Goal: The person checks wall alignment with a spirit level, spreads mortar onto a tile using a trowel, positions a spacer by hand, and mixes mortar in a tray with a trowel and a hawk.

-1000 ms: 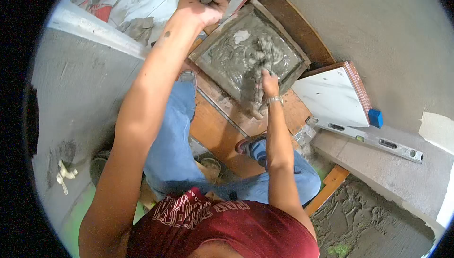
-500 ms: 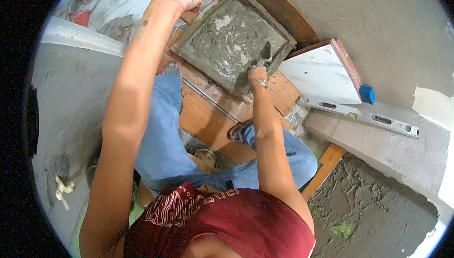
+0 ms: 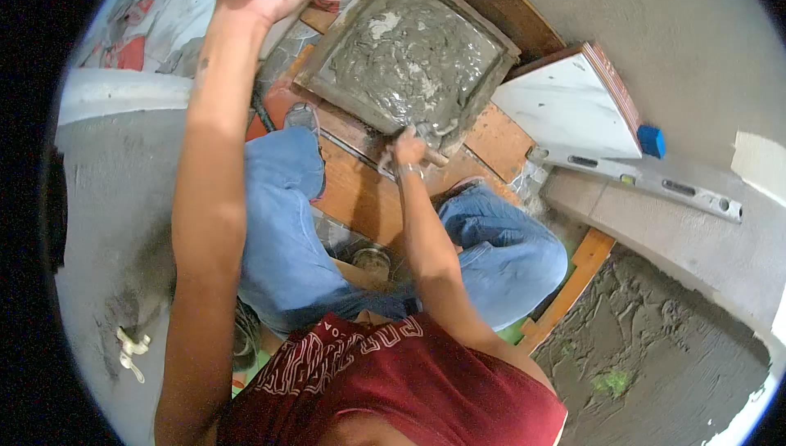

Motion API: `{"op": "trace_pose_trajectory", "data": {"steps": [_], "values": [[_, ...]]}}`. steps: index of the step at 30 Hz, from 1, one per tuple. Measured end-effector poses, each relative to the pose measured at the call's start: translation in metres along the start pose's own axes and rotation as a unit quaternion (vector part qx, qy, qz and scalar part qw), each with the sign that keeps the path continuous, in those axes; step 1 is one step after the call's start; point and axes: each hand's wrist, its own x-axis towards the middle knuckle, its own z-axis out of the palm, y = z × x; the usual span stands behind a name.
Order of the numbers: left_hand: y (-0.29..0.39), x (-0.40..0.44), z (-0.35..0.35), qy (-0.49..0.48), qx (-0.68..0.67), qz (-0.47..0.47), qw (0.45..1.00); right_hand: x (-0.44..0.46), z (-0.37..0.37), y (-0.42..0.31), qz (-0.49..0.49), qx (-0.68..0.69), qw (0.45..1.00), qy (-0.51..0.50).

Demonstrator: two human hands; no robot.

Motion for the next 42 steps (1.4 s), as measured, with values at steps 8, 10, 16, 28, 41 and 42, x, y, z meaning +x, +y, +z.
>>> {"op": "trace_pose_trajectory", "data": {"steps": [8, 10, 16, 28, 41, 42], "values": [[0.034, 0.049, -0.022, -0.086, 0.052, -0.094, 0.990, -0.016, 0.000, -0.116, 0.117, 0.417, 0.901, -0.024], [0.029, 0.043, -0.018, -0.096, 0.065, -0.083, 0.990, -0.008, -0.003, -0.123, 0.096, 0.372, 0.922, -0.050], [0.021, 0.046, -0.019, -0.106, 0.057, -0.149, 0.981, 0.075, -0.005, -0.152, -0.127, -0.107, 0.979, -0.117], [-0.003, 0.036, -0.030, -0.125, 0.037, -0.144, 0.981, 0.003, -0.058, -0.174, -0.151, -0.352, 0.917, -0.113], [-0.015, 0.021, -0.012, -0.063, 0.031, -0.012, 0.997, 0.021, -0.046, -0.111, -0.273, -0.344, 0.898, -0.014], [-0.018, 0.010, -0.001, -0.061, 0.035, 0.023, 0.997, -0.018, -0.045, -0.117, -0.308, -0.248, 0.915, -0.082]]}}
